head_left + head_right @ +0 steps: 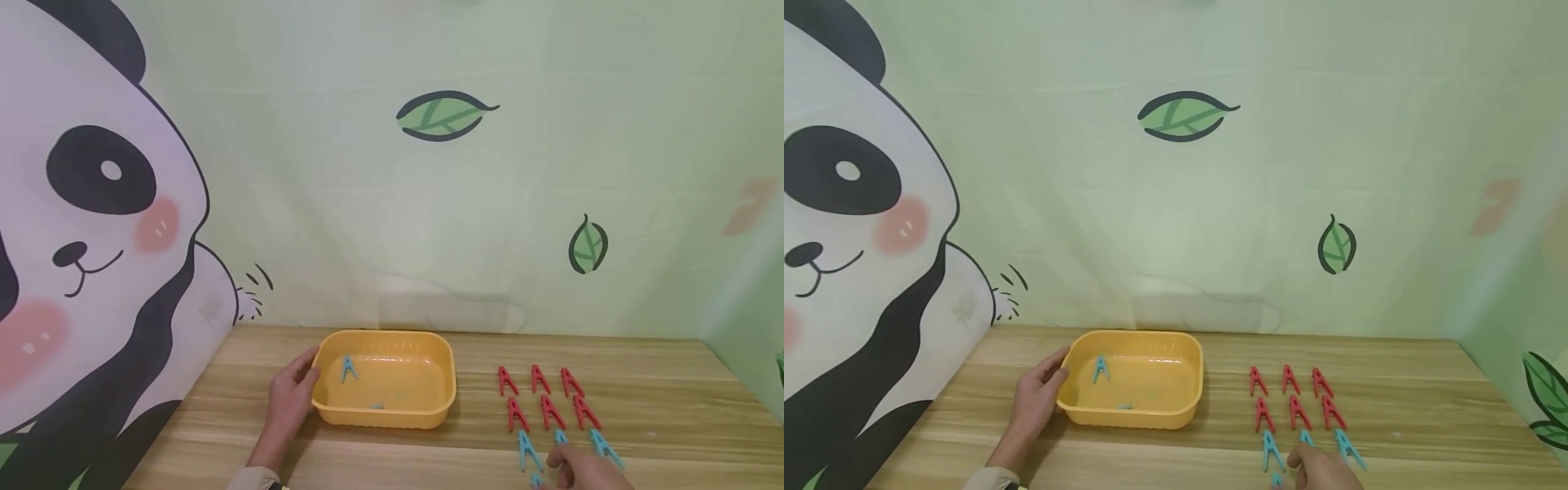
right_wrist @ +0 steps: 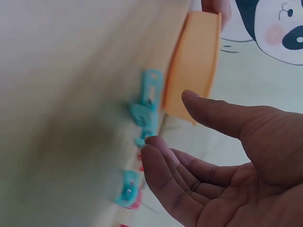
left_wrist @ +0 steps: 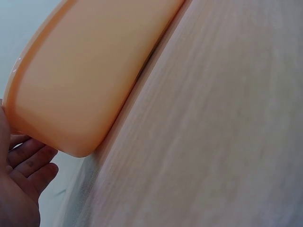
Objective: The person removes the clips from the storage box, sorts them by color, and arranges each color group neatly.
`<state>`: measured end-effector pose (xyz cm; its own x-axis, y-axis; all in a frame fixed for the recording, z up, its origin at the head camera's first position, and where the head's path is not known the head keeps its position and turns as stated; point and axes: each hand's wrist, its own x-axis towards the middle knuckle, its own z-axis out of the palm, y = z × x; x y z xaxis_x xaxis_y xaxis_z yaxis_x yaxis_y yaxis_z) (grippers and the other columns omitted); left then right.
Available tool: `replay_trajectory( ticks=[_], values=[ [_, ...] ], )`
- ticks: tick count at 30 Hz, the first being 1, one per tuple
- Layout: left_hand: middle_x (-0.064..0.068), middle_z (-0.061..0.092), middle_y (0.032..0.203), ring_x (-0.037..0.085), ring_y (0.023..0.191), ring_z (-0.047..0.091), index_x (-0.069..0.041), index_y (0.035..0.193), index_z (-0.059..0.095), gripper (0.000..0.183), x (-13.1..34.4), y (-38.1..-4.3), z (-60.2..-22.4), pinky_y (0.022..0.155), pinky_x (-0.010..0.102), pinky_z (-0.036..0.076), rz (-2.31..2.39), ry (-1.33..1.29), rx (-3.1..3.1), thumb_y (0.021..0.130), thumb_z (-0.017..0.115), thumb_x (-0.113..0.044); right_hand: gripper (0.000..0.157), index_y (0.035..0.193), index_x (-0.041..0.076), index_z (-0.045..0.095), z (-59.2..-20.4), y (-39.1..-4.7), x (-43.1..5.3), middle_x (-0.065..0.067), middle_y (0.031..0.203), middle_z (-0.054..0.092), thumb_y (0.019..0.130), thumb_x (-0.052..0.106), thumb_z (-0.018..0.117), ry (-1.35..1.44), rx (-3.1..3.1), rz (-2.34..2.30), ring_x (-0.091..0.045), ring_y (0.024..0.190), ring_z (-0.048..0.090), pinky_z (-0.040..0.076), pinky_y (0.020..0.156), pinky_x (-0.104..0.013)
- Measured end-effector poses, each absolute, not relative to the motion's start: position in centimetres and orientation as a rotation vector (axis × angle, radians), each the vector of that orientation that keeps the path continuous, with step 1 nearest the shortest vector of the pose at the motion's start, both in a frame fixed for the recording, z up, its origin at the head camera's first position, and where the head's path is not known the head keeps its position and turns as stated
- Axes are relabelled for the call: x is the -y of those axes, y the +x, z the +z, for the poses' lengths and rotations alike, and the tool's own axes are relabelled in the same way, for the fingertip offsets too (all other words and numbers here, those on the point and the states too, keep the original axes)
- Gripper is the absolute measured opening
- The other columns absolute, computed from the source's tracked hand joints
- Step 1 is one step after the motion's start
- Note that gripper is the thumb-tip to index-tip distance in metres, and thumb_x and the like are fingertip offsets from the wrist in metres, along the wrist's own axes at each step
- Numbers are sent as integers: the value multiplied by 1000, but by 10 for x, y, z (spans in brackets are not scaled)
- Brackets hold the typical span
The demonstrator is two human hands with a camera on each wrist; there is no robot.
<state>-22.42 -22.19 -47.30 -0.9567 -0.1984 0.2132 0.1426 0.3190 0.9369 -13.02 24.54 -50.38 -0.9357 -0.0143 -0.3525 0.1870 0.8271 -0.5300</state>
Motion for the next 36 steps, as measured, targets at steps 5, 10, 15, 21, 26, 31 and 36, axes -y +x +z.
replay_trajectory(
  ticks=[5,10,15,21,26,31,36],
  values=[
    [20,63,144,31,132,60,2,145,62,41,222,-226,-474,106,34,52,-1678,48,2295,105,59,-5,48,112,-2,69,-437,-118,-213,0,84,60,89,37,87,89,-2772,-892,-17,75,55,52,67,-33],
    [19,63,144,31,132,60,1,145,62,41,221,-228,-475,105,32,52,-1678,49,2296,105,59,-4,31,105,3,70,-402,-119,-190,3,83,61,88,22,89,2,-2901,-964,-15,77,56,53,68,-30],
    [19,63,145,32,133,60,2,145,62,41,220,-228,-476,106,35,52,-1671,44,2300,105,59,-4,28,108,5,72,-392,-128,-170,5,88,66,88,16,88,-75,-2915,-1084,-12,81,61,59,72,-29],
    [19,64,144,32,133,60,2,144,63,40,220,-228,-475,109,40,51,-1645,37,2303,105,59,-5,30,111,3,73,-391,-135,-145,2,93,68,86,9,89,-213,-2950,-1250,-10,82,64,60,73,-27],
    [20,64,144,33,134,60,3,144,62,40,220,-227,-475,109,42,50,-1647,39,2298,105,59,-5,30,111,5,73,-387,-142,-124,2,95,68,86,11,89,-256,-2926,-1306,-10,84,65,61,76,-28],
    [19,63,145,32,135,59,2,145,62,41,221,-227,-474,109,42,50,-1659,58,2303,105,58,-5,30,110,3,72,-386,-150,-106,0,96,70,86,12,89,-390,-2913,-1374,-12,86,66,61,76,-26],
    [18,62,147,30,136,58,1,147,61,42,222,-227,-475,110,41,49,-1680,69,2308,106,58,-6,29,111,1,71,-389,-161,-89,0,97,69,88,10,87,-548,-2903,-1453,-15,86,67,60,75,-24]
  ],
)
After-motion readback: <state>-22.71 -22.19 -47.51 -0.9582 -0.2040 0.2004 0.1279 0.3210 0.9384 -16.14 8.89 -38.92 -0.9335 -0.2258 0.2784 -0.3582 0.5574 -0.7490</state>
